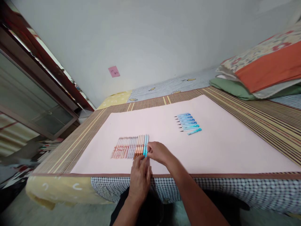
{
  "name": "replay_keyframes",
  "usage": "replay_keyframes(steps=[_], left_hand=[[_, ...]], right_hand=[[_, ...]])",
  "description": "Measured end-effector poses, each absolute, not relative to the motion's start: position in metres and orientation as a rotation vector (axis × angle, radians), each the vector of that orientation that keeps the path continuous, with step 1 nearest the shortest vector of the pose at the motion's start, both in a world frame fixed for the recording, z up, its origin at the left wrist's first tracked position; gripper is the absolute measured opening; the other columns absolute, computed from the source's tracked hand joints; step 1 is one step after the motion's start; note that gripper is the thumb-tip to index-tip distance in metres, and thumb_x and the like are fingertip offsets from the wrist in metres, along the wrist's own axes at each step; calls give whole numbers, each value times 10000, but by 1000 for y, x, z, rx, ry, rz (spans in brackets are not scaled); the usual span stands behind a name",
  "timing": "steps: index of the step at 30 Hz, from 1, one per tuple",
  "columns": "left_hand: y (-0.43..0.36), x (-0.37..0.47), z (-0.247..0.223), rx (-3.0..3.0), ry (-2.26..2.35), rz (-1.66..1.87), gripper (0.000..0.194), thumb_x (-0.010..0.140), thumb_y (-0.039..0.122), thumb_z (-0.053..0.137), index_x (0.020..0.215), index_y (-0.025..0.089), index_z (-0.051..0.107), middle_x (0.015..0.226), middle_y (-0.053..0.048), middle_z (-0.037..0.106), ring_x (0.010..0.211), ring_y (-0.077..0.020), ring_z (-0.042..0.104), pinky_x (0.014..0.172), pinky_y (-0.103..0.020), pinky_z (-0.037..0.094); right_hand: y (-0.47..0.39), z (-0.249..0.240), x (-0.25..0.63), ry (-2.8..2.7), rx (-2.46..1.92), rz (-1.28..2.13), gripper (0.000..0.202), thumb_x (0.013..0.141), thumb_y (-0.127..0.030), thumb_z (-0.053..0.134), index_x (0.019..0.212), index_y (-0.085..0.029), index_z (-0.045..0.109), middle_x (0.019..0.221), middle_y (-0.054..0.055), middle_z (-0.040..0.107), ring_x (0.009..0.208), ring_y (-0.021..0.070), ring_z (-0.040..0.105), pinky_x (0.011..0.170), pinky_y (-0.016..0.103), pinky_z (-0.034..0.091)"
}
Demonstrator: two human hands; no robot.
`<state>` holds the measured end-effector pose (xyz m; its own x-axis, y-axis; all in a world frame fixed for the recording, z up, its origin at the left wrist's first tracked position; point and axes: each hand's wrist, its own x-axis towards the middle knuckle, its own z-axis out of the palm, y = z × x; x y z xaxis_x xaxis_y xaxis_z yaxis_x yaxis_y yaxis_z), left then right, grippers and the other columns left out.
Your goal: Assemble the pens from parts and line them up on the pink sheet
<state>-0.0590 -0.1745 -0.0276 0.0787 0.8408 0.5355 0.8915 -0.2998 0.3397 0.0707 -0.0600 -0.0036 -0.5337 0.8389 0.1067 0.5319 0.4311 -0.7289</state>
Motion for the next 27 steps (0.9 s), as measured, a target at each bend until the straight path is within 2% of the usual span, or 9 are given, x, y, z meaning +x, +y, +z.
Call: replay_keyframes(steps=[6, 12, 17, 23, 27], left_hand=[[-172, -59, -27, -2279, -1777, -1073, 342, 910, 62, 492, 1216, 183, 587, 1162, -130, 597, 1079, -263, 592, 957, -493, 535], [-172, -60, -28, -2259, -1725, -982, 377, 888, 45, 501, 1238, 155, 587, 1198, -148, 608, 1200, -301, 545, 1059, -562, 471], [-174, -60, -29, -2268, -1735, -980, 378, 879, 39, 507, 1224, 167, 593, 1211, -142, 606, 1219, -302, 536, 1061, -569, 470], [-185, -73, -22, -2096, -1775, -1339, 366, 937, 102, 487, 1275, 216, 571, 1297, -134, 563, 1257, -270, 531, 1058, -526, 469], [-200, -89, -20, -1972, -1892, -1512, 270, 961, 151, 475, 1173, 221, 626, 1179, -111, 627, 1149, -250, 594, 1004, -482, 497]], right_hand=[[-61, -4, 69, -2251, -1207, 859, 62, 738, -140, 633, 747, -189, 595, 736, -9, 650, 656, 131, 543, 591, 233, 300], [-62, -7, 66, -2245, -1229, 844, 87, 716, -139, 633, 779, -196, 611, 774, -5, 659, 684, 135, 554, 603, 236, 293], [-61, -2, 70, -2227, -1183, 882, 62, 726, -136, 609, 748, -194, 606, 732, -11, 652, 656, 132, 548, 582, 231, 303], [-61, 2, 76, -2172, -1172, 924, 120, 769, -82, 528, 736, -185, 580, 714, -7, 632, 659, 132, 545, 596, 229, 329], [-62, 8, 81, -2154, -1175, 907, 144, 782, -69, 507, 745, -183, 587, 738, 3, 636, 669, 137, 542, 613, 240, 339]])
